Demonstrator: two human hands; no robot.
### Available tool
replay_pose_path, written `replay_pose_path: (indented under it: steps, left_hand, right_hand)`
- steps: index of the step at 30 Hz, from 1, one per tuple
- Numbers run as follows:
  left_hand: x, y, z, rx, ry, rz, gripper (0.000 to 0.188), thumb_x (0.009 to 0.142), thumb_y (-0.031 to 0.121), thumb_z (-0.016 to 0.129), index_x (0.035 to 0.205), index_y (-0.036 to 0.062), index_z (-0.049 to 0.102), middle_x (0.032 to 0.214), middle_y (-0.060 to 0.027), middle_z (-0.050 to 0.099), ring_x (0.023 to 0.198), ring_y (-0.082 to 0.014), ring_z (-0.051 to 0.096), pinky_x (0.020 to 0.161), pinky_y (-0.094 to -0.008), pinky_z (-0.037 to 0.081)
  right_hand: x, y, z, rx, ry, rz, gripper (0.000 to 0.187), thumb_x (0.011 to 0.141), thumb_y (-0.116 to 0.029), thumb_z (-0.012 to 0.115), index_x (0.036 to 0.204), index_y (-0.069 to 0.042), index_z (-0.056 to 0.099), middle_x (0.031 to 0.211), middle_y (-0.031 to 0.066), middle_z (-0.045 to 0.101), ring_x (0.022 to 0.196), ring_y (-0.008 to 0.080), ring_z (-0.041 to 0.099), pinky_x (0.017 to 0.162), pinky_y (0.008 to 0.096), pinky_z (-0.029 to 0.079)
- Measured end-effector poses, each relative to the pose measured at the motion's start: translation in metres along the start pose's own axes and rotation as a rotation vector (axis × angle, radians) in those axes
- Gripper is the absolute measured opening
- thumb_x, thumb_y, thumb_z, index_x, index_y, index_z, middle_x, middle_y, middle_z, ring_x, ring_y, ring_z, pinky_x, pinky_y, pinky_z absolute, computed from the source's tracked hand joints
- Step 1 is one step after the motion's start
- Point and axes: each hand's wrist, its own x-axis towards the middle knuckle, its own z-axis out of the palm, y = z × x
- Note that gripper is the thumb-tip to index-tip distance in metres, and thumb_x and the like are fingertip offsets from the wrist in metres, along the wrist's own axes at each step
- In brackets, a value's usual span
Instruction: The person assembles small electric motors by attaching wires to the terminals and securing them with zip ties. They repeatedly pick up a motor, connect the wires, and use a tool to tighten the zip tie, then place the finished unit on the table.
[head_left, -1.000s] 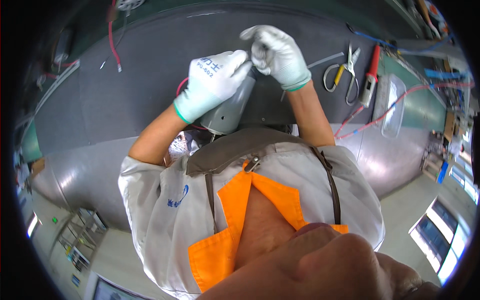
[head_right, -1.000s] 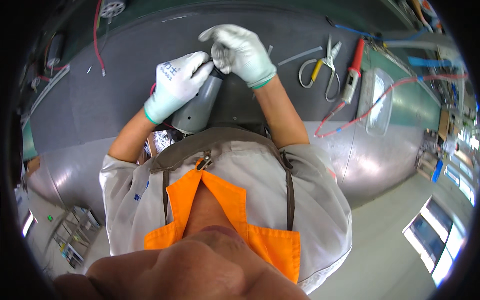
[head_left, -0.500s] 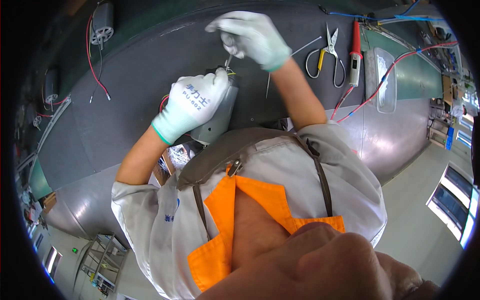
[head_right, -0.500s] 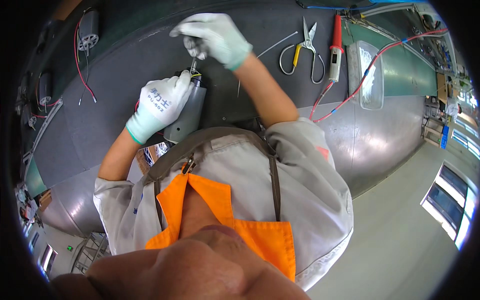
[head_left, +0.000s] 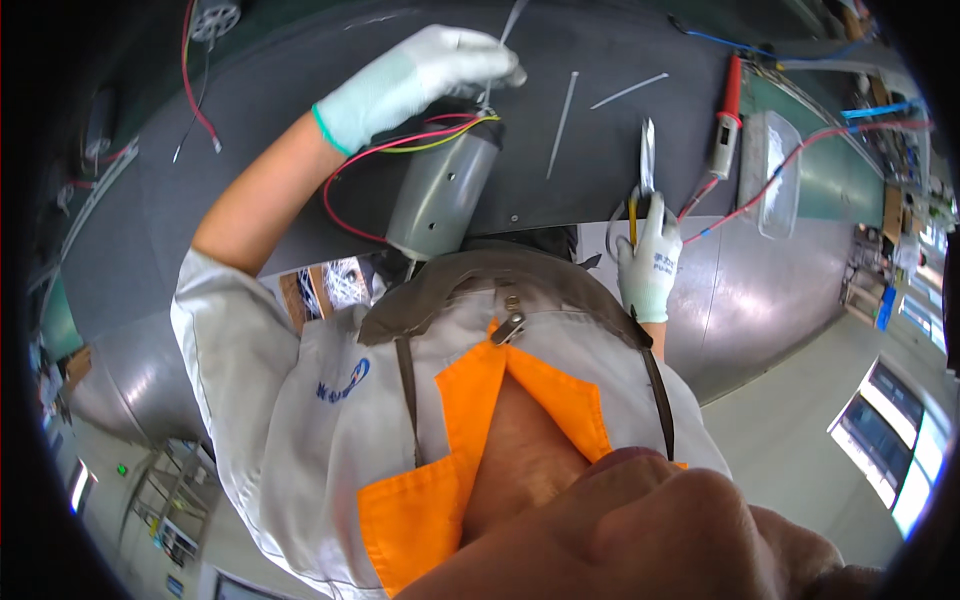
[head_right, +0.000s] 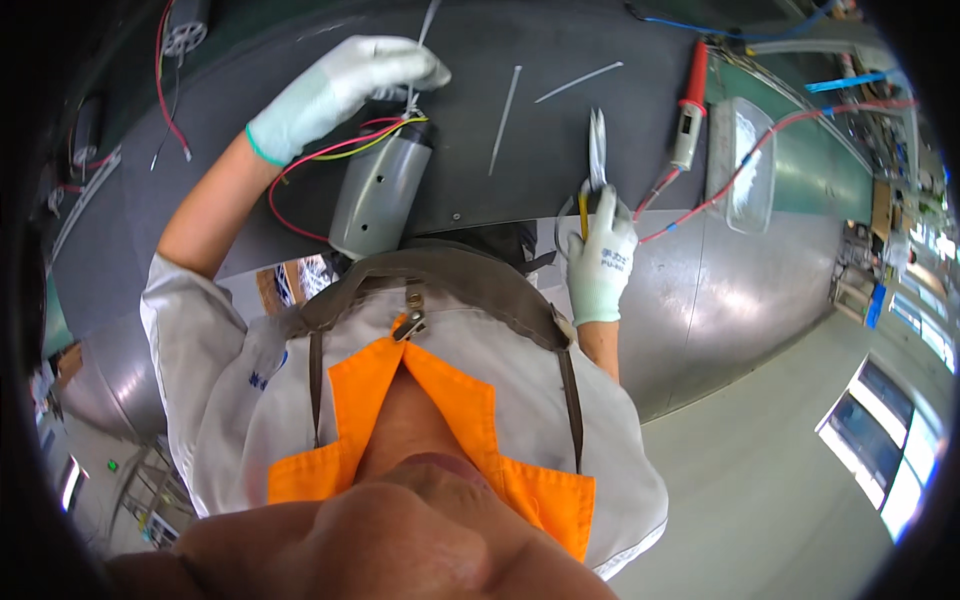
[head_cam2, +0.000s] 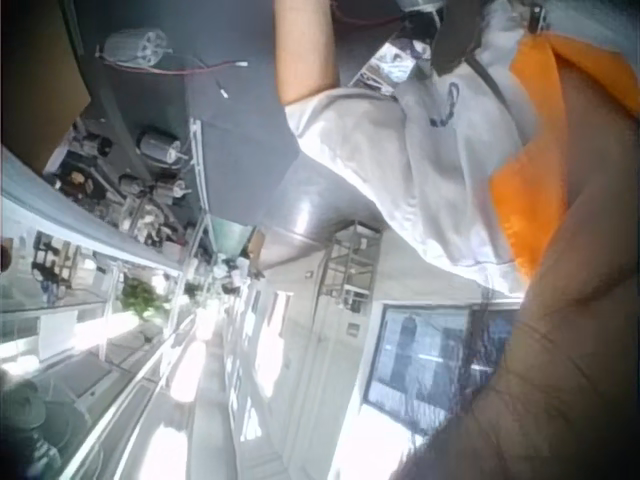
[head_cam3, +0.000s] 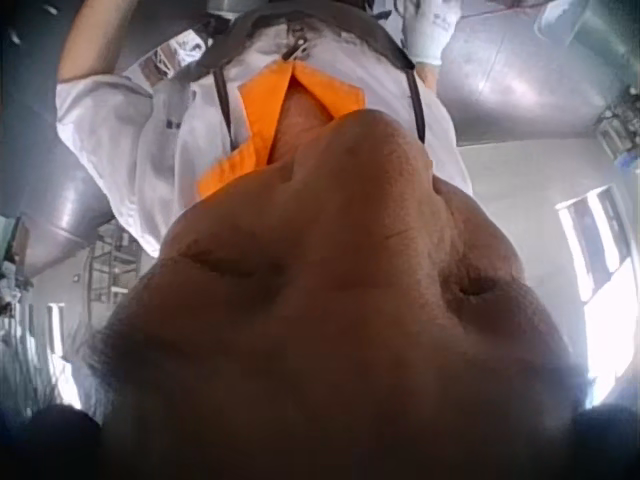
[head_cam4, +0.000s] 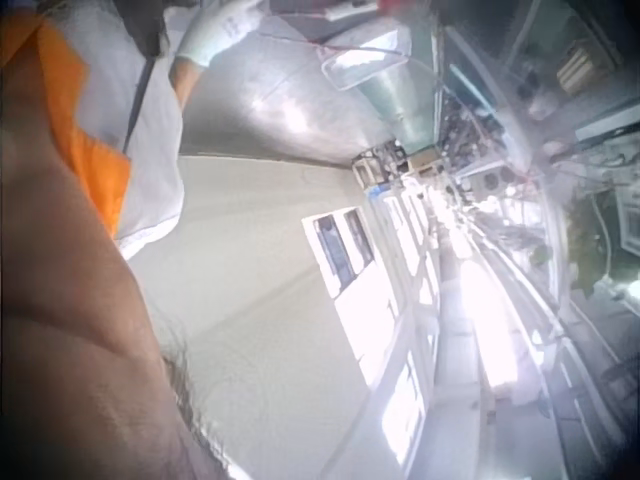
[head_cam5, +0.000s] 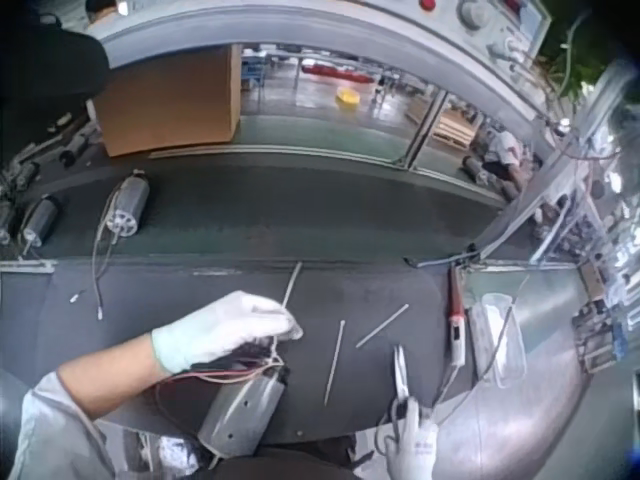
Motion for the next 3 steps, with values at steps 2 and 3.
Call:
replay_pose_path:
  steps: [2, 3]
  left_hand:
    - [-0.005, -0.006, -0.009, -0.169, 0.053, 0.016, 0.045, 0.102, 0.037, 0.059, 0.124, -0.0016, 0.066, 0.122, -0.0101, 0.069, 0.114, -0.0223, 0.063, 0.102, -0.0385, 0.049]
    - [-0.006, -0.013, -0.016, -0.332, 0.110, -0.041, 0.046, 0.102, 0.038, 0.060, 0.126, -0.0009, 0.065, 0.126, -0.0111, 0.068, 0.122, -0.0260, 0.061, 0.109, -0.0438, 0.046]
  right_hand:
    - [-0.001, 0.023, 0.018, 0.026, -0.018, 0.116, 0.077, 0.078, 0.005, 0.062, 0.151, -0.004, 0.039, 0.132, 0.0278, 0.053, 0.115, 0.0463, 0.056, 0.095, 0.0511, 0.049]
    - [0.001, 0.049, 0.020, 0.233, -0.077, 0.137, 0.086, 0.078, 0.001, 0.065, 0.157, -0.011, 0.032, 0.135, 0.0276, 0.051, 0.116, 0.0436, 0.058, 0.096, 0.0504, 0.049]
